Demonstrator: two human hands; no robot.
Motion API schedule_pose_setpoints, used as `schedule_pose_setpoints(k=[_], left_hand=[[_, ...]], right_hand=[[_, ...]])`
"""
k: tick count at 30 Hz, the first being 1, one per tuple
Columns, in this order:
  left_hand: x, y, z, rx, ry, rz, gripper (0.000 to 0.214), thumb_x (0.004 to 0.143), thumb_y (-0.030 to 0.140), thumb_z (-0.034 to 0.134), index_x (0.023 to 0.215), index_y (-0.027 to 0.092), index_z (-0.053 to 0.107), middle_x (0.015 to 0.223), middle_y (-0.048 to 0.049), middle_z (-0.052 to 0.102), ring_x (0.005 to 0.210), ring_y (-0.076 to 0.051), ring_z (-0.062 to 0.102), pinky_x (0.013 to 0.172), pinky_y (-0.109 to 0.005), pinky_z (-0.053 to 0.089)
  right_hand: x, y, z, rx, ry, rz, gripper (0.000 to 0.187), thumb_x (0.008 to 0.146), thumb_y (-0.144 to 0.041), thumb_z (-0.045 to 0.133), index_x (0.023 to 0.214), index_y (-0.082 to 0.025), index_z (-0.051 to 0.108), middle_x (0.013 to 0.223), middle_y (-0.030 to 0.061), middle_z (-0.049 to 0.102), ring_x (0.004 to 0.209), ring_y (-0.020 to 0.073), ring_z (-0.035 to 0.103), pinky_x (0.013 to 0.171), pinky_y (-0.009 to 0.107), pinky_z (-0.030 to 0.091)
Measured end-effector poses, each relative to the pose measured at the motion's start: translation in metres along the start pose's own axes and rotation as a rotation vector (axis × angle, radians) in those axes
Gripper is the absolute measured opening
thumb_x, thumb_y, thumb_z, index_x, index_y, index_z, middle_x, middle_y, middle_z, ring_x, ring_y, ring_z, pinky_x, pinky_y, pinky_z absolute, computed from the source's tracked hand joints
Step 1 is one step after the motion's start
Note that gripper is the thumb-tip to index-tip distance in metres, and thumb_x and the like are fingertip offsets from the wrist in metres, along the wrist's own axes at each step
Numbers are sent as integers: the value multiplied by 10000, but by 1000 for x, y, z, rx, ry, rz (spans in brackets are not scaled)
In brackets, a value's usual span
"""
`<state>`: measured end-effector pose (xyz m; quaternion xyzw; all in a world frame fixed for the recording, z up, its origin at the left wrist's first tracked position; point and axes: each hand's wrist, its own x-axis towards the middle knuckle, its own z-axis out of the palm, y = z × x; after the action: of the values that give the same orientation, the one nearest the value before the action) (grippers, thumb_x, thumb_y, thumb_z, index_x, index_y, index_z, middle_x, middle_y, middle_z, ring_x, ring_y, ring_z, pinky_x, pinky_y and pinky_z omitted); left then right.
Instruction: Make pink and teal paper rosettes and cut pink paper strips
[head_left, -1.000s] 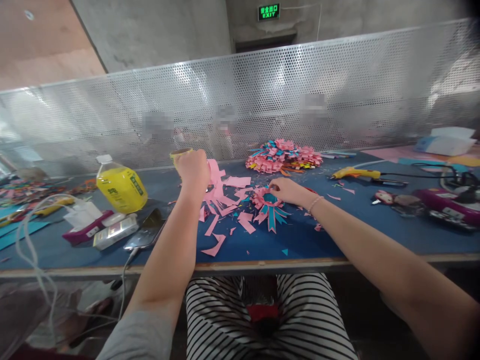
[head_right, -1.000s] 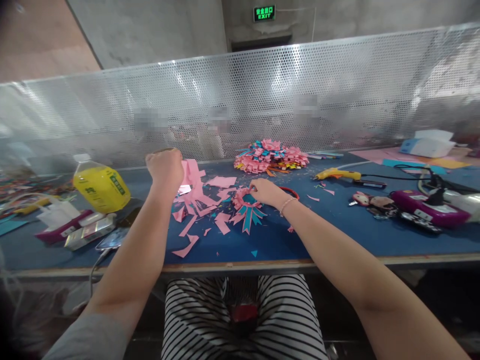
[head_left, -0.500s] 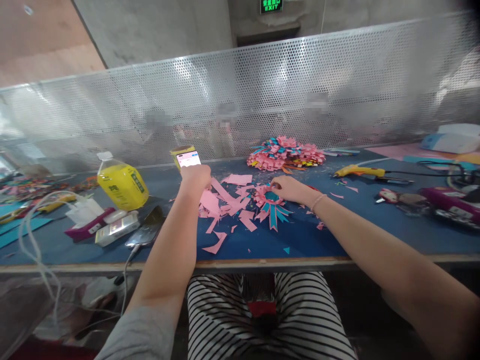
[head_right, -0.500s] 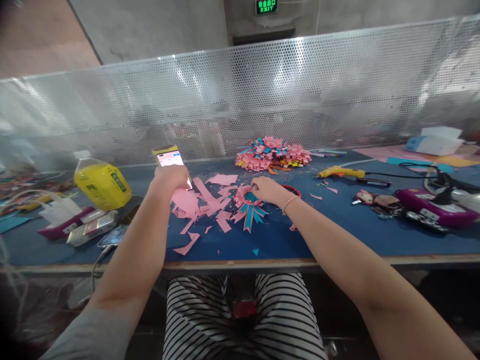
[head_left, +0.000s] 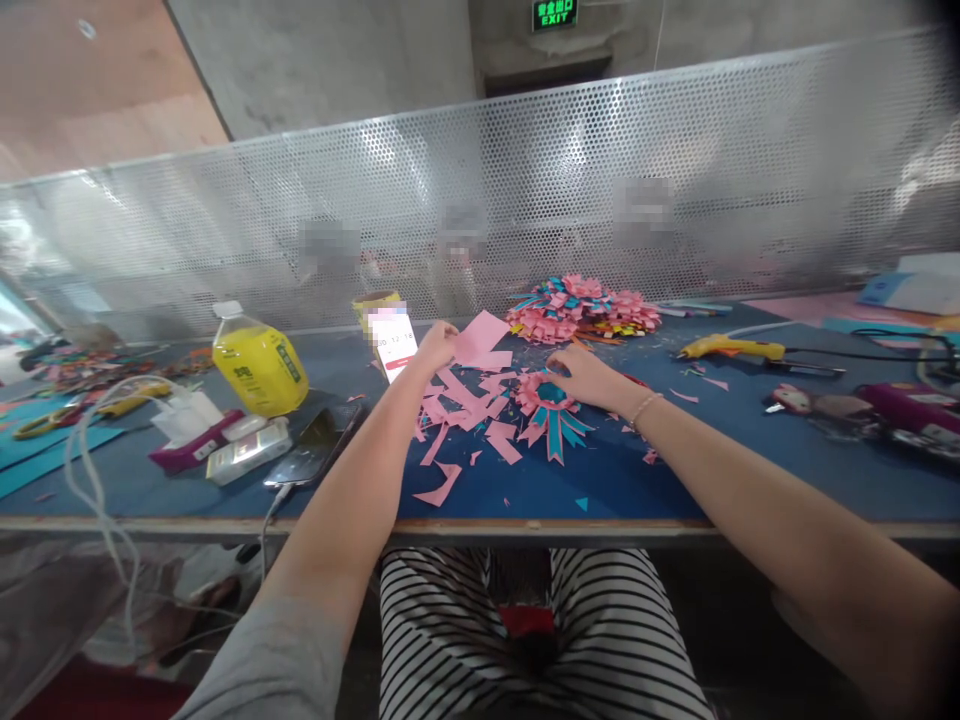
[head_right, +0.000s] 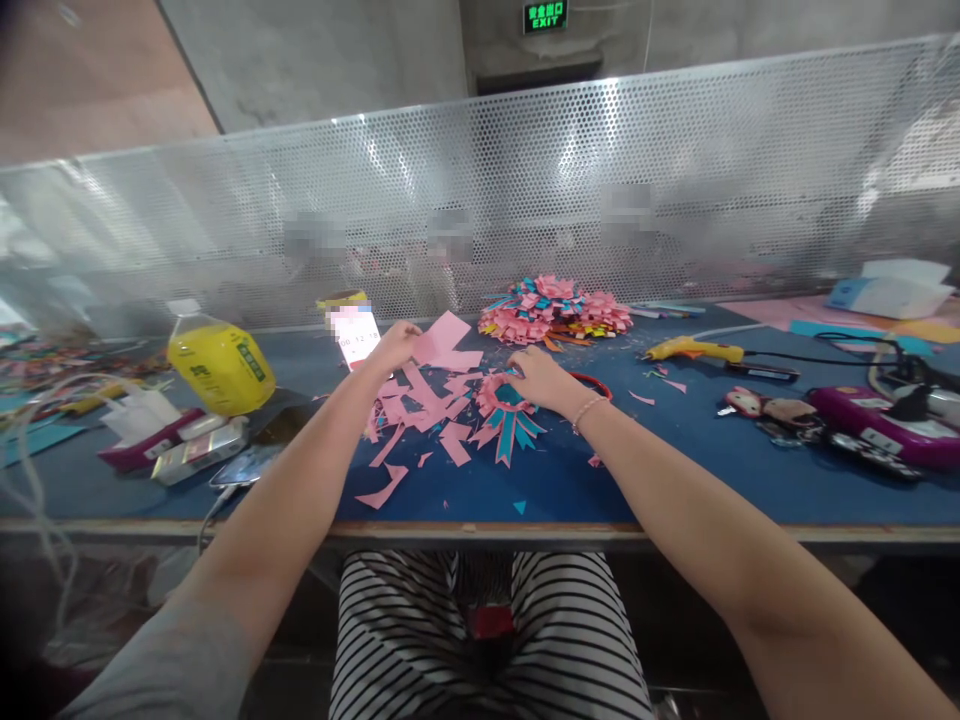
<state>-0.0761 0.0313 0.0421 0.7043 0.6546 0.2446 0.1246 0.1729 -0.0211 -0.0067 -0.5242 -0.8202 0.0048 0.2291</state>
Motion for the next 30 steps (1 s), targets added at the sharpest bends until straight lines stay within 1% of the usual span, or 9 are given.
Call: schedule_pose_setpoints(k=[3,6,11,15,18,21,24,28,30], left_hand=[[4,-8,14,-56,83,-16,369,721,111,444,1088,151,445,960,-86,601,782,-165,567,658,-263,428],[10,-18,24,6,129,8,406,680,76,464,1081,140,441,984,-101,598,849,-184,567,698,-267,427],[13,-25,37,106,112,175,246,707,64,415,899,163,534,952,-81,614,900,-179,554,787,-277,419],[12,-22,43,191,113,282,293,726,49,389,964,128,540,1050,-121,572,995,-187,522,876,-290,396],[8,-19,45,288,23,312,322,718,75,434,1019,97,543,1177,-152,495,1056,-205,504,911,-290,385],[5,-15,47,402,-144,266,362,716,158,495,1067,87,556,1360,-169,338,1145,-246,461,955,-303,362],[4,-12,47,471,-293,236,380,765,252,465,1106,121,572,1442,-144,232,1242,-292,365,998,-347,324],[5,-13,49,525,-333,158,452,817,292,368,1250,223,479,1495,-85,91,1334,-328,169,1032,-489,223],[5,-13,50,552,-325,112,478,819,296,357,1290,264,431,1499,-63,71,1351,-324,88,1037,-539,157]], right_hand=[[0,2,4,22,22,-28,278,829,-300,490,998,-102,588,1003,136,567,946,194,522,858,295,380],[1,3,7,31,16,-30,255,827,-284,488,977,-106,592,971,124,567,895,177,526,840,280,383],[1,1,6,46,-12,-8,238,821,-263,486,960,-103,595,947,117,568,896,172,521,822,259,378],[0,-1,3,47,-14,-6,215,817,-235,484,954,-110,592,966,116,571,907,173,519,817,258,377],[-1,-3,2,48,-13,-3,206,815,-229,486,947,-111,592,972,120,575,898,178,524,801,262,384],[-1,-5,1,51,-11,3,217,820,-242,486,951,-106,593,957,119,574,889,180,524,798,263,386],[-2,-7,0,46,-20,2,224,822,-243,483,958,-107,597,956,116,565,899,176,521,819,261,380],[-2,-7,1,38,-44,-15,230,819,-227,480,970,-101,598,945,120,562,918,180,515,837,267,380],[-1,-5,2,40,-23,-32,229,816,-228,483,967,-101,599,954,125,565,929,186,514,848,281,380]])
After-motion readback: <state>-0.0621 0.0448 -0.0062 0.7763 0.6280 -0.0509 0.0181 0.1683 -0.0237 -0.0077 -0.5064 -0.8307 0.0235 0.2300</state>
